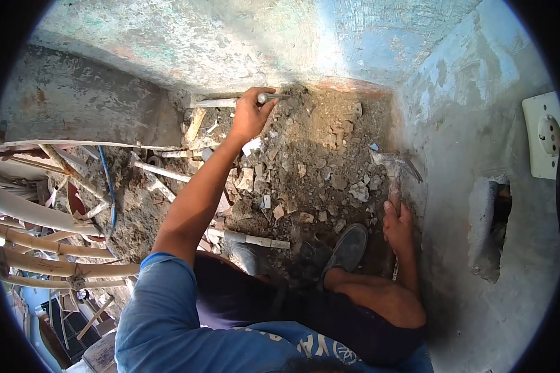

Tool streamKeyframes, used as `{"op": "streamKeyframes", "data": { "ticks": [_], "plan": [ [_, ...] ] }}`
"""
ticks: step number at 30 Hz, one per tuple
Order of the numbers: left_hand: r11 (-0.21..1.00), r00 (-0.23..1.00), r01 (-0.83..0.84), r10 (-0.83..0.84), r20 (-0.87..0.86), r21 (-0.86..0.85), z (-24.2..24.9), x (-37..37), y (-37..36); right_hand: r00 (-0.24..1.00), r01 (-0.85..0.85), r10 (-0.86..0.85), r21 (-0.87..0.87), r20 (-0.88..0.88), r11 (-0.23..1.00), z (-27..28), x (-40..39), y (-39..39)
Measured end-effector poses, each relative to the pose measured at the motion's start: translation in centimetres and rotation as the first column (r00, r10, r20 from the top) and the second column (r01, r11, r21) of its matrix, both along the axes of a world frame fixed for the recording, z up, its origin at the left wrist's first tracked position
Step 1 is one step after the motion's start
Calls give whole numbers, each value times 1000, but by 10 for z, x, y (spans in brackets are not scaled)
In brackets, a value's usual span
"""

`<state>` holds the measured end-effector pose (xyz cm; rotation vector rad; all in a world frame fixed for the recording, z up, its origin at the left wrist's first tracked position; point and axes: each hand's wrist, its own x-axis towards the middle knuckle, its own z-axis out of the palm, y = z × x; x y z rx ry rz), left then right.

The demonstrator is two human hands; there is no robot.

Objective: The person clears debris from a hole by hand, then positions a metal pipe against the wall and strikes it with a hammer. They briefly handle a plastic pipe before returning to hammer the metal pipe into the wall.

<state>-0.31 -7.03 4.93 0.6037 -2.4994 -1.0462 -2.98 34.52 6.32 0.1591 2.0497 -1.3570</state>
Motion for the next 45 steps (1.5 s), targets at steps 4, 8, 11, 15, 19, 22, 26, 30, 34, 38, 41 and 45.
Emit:
{"op": "streamKeyframes", "data": {
  "ticks": [4, 8, 11, 15, 19, 22, 26, 30, 34, 38, 41, 45],
  "plan": [
    [999, 993, -16, 12, -114, -35, -2, -6, -23, 1000, -12, 12, -12, 15, 1000, -2, 1, 0],
    [997, 989, 51, -58, 134, 56, -9, -17, -25, 999, -8, 7, 8, 46, 1000, 1, 1, -3],
    [997, 987, 58, -65, 145, 51, -25, -20, -23, 999, -13, 13, 4, 45, 1000, 0, 2, -2],
    [994, 984, -87, 76, 162, 61, -27, -24, -5, 999, -1, 0, 18, 45, 1000, -1, 1, -2],
    [939, 974, -227, 226, 34, 258, -58, -40, -2, 998, -5, 5, 5, 66, 1000, 1, 0, -3],
    [690, 952, -128, 287, -108, 712, -63, -45, -13, 997, -11, 10, 5, 78, 1000, -2, 2, -2],
    [578, 928, -85, 342, -147, 812, -49, -33, -21, 994, 7, -11, 33, 111, 999, -8, 2, 3],
    [802, 947, -167, 293, -135, 573, -43, -18, -18, 1000, -2, 1, 79, 15, 997, -43, -13, 20],
    [911, 961, -176, 241, -135, 373, -16, 6, -23, 979, -105, 122, -112, 165, 988, -110, -40, 71],
    [998, 998, 56, -57, 32, 14, -1, 26, -37, 973, -141, 163, -138, 165, 980, -118, -55, 69],
    [981, 958, 180, -159, 238, -73, 17, 49, -38, 960, -194, 229, -207, 162, 959, -125, -62, 66],
    [946, 895, 293, -220, 389, -137, 33, 69, -37, 955, -263, 287, -237, 72, 935, -93, -63, 30]
  ]
}}
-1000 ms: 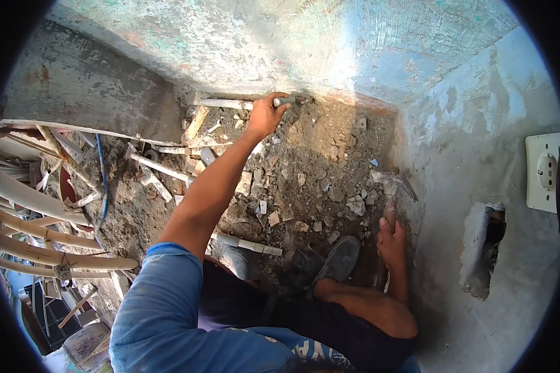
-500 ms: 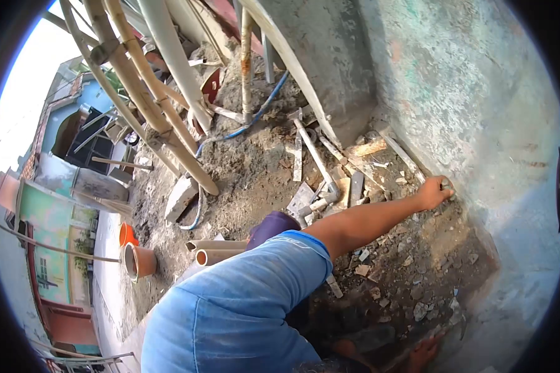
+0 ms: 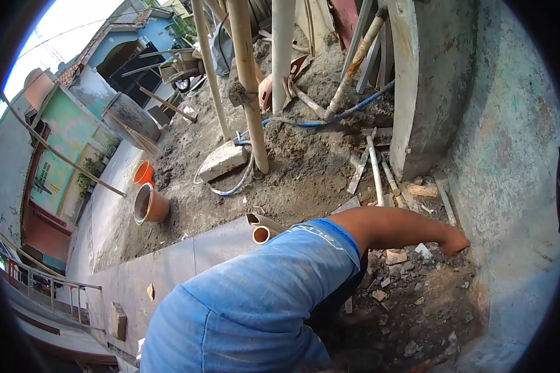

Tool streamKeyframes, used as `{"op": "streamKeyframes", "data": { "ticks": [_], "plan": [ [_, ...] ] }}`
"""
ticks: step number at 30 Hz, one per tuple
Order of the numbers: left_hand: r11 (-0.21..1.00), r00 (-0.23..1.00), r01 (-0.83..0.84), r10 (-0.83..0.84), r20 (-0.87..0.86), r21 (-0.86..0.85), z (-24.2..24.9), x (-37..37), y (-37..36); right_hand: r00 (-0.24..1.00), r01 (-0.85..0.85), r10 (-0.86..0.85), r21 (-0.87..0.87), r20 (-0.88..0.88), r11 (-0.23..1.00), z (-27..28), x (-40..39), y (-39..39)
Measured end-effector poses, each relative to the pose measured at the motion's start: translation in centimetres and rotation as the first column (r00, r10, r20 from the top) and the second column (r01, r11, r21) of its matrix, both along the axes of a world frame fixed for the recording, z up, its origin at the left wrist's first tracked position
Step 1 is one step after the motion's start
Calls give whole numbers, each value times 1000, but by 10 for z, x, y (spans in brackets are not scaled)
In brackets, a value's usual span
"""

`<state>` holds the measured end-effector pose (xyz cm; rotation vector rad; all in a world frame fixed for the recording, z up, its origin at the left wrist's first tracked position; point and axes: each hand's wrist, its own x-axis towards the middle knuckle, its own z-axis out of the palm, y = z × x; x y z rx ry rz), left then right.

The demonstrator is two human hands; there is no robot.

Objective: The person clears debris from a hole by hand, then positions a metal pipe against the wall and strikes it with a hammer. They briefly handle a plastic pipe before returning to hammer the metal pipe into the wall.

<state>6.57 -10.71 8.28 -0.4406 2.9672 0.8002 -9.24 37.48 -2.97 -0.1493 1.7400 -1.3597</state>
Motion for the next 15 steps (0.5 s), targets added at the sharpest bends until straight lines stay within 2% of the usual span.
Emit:
{"op": "streamKeyframes", "data": {
  "ticks": [4, 8, 10, 12, 15],
  "plan": [
    [1000, 1000, -14, 14, 26, 12, 27, 20, 11, 963, -3, 29, 95, -268, 995, 110, 28, -78],
    [999, 995, -41, 41, 88, -6, 73, 36, 28, 921, -68, 95, 84, -377, 994, 174, 23, -121],
    [999, 997, -29, 31, 64, -35, 92, 43, 33, 863, -61, -22, -147, -504, 987, 190, 10, -141],
    [999, 999, -10, 13, 47, -53, 108, 46, 39, 855, -62, -66, -229, -514, 972, 214, -1, -157],
    [997, 999, -18, 21, 49, -79, 132, 57, 44, 846, -86, -86, -293, -526, 952, 221, -45, -192]
  ]
}}
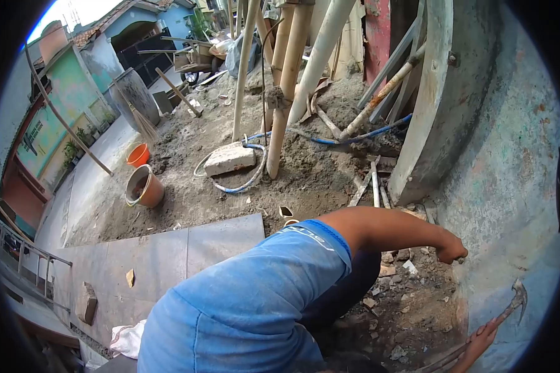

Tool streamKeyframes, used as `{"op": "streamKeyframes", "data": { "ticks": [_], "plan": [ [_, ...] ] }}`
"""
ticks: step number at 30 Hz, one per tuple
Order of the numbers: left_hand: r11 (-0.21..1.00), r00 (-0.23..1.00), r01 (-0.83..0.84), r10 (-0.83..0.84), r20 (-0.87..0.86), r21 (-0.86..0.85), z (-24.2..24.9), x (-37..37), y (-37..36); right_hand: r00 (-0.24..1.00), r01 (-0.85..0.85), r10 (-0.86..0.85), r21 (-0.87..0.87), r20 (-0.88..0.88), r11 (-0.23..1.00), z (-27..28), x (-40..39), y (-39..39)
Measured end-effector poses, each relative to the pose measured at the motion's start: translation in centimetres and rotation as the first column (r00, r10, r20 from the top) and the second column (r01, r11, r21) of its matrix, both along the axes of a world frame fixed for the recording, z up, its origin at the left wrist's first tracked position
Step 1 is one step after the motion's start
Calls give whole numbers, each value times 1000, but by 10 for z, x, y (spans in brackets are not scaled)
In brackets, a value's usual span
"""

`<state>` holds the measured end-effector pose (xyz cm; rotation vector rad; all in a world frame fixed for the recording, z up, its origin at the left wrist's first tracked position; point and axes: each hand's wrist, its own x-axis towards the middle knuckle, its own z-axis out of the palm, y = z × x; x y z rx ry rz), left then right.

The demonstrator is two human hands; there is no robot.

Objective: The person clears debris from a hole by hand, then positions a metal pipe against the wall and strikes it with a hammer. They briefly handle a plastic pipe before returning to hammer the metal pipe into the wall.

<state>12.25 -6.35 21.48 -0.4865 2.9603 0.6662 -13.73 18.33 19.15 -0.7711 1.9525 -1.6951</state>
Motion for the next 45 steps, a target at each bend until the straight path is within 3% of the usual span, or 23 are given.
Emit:
{"op": "streamKeyframes", "data": {
  "ticks": [6, 19, 23, 24, 25, 27, 30, 31, 32, 34, 45],
  "plan": [
    [997, 999, -32, 32, 6, -66, 38, 29, 17, 1000, -21, 23, -173, 8, 985, 72, 20, -49],
    [963, 989, 146, -138, 51, -227, 85, 86, 46, 991, -21, 54, -254, 124, 967, 65, 59, -47],
    [964, 990, 138, -130, 49, -228, 107, 105, 54, 990, -99, 115, -192, 77, 976, 92, 78, -20],
    [976, 998, 57, -51, 34, -208, 117, 108, 61, 992, -107, 119, -218, 39, 970, 94, 81, -16],
    [956, 995, 102, -95, 36, -275, 122, 110, 61, 992, -92, 108, -217, 62, 972, 94, 80, -15],
    [971, 997, -53, 64, 39, -233, 135, 117, 71, 991, -88, 110, -238, 79, 967, 96, 82, -16],
    [923, 987, 120, -150, -57, -366, 136, 133, 56, 985, -126, 155, -298, 73, 946, 91, 81, -17],
    [969, 995, -72, 87, 51, -235, 141, 135, 61, 983, -139, 170, -307, 75, 942, 87, 80, -19],
    [956, 999, 31, -22, 32, -290, 144, 141, 62, 980, -154, 186, -320, 71, 935, 84, 78, -20],
    [928, 1000, 10, -3, 19, -373, 148, 151, 63, 982, -131, 164, -289, 93, 948, 89, 81, -22],
    [933, 999, 48, -44, 18, -355, 159, 142, 67, 983, -169, 183, -301, 21, 939, 104, 91, -15]
  ]
}}
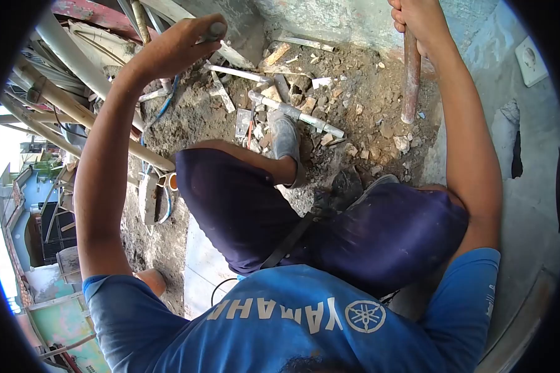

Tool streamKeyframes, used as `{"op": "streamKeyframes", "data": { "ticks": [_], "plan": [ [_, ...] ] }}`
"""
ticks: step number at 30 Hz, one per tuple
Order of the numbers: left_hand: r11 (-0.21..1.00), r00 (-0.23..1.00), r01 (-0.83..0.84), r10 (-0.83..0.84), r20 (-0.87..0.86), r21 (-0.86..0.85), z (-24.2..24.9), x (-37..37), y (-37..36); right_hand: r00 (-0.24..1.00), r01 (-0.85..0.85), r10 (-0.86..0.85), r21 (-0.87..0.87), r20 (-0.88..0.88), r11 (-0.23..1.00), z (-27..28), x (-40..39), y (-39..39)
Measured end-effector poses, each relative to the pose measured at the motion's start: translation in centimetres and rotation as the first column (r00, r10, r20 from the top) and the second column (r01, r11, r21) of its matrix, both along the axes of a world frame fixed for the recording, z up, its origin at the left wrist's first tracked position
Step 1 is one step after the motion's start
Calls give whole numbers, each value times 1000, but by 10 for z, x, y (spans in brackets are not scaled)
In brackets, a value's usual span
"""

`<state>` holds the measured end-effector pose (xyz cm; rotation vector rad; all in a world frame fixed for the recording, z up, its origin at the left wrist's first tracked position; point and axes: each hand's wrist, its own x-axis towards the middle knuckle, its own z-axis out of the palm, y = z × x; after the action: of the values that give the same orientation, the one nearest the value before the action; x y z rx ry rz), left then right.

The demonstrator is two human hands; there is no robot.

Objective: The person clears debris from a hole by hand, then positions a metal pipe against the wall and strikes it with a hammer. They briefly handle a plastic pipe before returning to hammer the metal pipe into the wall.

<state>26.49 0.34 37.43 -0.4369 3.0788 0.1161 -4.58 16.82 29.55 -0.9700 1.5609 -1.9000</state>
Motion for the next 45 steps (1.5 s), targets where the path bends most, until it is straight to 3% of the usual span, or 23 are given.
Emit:
{"op": "streamKeyframes", "data": {
  "ticks": [2, 3, 6, 9, 11, 13, 15, 17, 19, 21, 26, 31, 35, 38, 41, 43, 45],
  "plan": [
    [1000, 999, 21, -21, 47, -4, -2, -26, -6, 1000, -3, 3, -20, -3, 1000, 1, -2, 4],
    [992, 999, 52, -51, -14, 118, -16, -40, -21, 1000, -20, 20, -31, -9, 999, 1, -4, 6],
    [986, 998, 20, -29, 49, 166, -42, -99, -29, 998, 66, -65, 25, -5, 998, 4, -10, 5],
    [842, 960, 273, -209, -185, 465, -102, -166, -64, 988, 142, -142, -17, -52, 990, 0, -23, -10],
    [878, 978, 201, -201, -47, 435, -123, -210, -65, 979, 186, -186, -11, -83, 982, 3, -35, -22],
    [861, 948, 318, -287, -139, 396, -159, -250, -70, 970, 212, -211, -5, -118, 977, 1, -47, -34],
    [812, 918, 390, -303, -257, 435, -206, -286, -72, 951, 235, -253, -117, -176, 965, -3, -58, -45],
    [779, 964, 259, -172, -203, 571, -233, -308, -54, 959, 201, -217, -101, -185, 974, -17, -79, -54],
    [761, 881, 348, -66, -469, 547, -297, -333, -38, 969, 153, -164, -74, -184, 985, -23, -88, -63],
    [795, 805, 393, -54, -591, 462, -324, -341, -17, 960, 195, -213, -116, -181, 974, -19, -91, -76],
    [841, 737, 304, 89, -670, 446, -377, -342, 10, 938, 274, -306, -193, -161, 942, -12, -98, -106],
    [852, 636, 314, 140, -759, 420, -381, -346, -2, 935, 316, -341, -206, -100, 926, -56, -79, -92],
    [827, 624, 349, 146, -768, 440, -371, -341, 5, 919, 364, -385, -194, -83, 911, -100, -75, -61],
    [778, 553, 486, 79, -829, 398, -377, -341, 23, 889, 428, -443, -138, -112, 893, -117, -76, -49],
    [739, 613, 514, 40, -789, 436, -390, -337, 36, 865, 473, -481, -88, -139, 877, -128, -75, -45],
    [752, 732, 384, 106, -673, 536, -405, -333, 29, 858, 487, -492, -69, -152, 871, -135, -73, -47],
    [717, 781, 372, 103, -617, 590, -417, -330, 24, 875, 481, -480, 0, -63, 877, -145, -68, -48]
  ]
}}
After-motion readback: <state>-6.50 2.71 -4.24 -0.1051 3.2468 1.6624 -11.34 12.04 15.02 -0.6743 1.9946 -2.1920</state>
